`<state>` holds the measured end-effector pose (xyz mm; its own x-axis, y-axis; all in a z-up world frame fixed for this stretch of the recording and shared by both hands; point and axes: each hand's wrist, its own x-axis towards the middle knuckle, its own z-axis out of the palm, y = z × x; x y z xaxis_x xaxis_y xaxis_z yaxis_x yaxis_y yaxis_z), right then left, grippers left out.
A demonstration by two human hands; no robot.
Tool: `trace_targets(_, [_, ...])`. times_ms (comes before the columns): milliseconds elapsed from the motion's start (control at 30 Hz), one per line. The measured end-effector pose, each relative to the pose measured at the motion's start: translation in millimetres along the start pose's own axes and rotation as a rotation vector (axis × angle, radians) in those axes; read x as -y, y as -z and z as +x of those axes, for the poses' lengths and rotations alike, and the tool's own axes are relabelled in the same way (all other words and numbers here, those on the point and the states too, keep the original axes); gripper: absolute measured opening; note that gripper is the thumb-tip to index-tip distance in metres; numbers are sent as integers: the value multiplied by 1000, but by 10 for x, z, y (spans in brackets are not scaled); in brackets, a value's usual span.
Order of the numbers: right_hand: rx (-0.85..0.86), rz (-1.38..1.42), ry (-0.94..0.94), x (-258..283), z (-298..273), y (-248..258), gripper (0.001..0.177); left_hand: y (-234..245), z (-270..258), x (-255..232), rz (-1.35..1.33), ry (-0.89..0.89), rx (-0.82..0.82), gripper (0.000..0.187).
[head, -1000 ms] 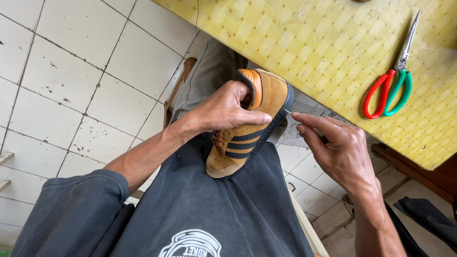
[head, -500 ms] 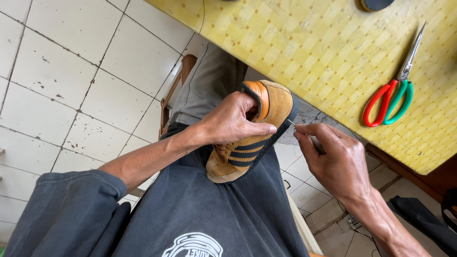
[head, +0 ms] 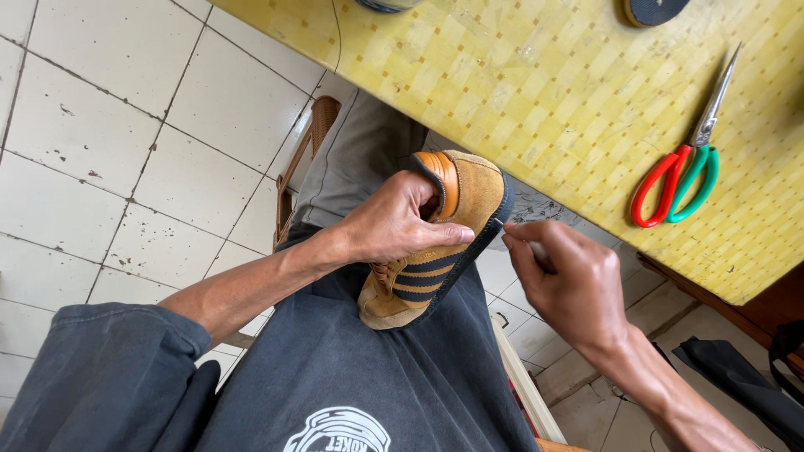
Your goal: The person sews the sole of a brown sneaker using a needle and thread. They repeatedly insert the needle into the shoe's sole and pull the thread through to secure the stitching.
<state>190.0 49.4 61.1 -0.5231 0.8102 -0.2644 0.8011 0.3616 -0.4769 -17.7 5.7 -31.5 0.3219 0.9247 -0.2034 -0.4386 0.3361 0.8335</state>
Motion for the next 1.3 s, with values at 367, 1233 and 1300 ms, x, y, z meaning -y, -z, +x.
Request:
trace_targets(367, [-38,-68,79,0,45,-56,7,-16,-1,103,6,-15,-18,18])
trace_targets(1233, [-133,133,16,77,-85,-39,11,454,-702,-219,1201,-461,-378,8])
trace_targets(1300, [-125,167,-35,110,-102,-43,10,345,-769,-360,1013,-429,-408,4])
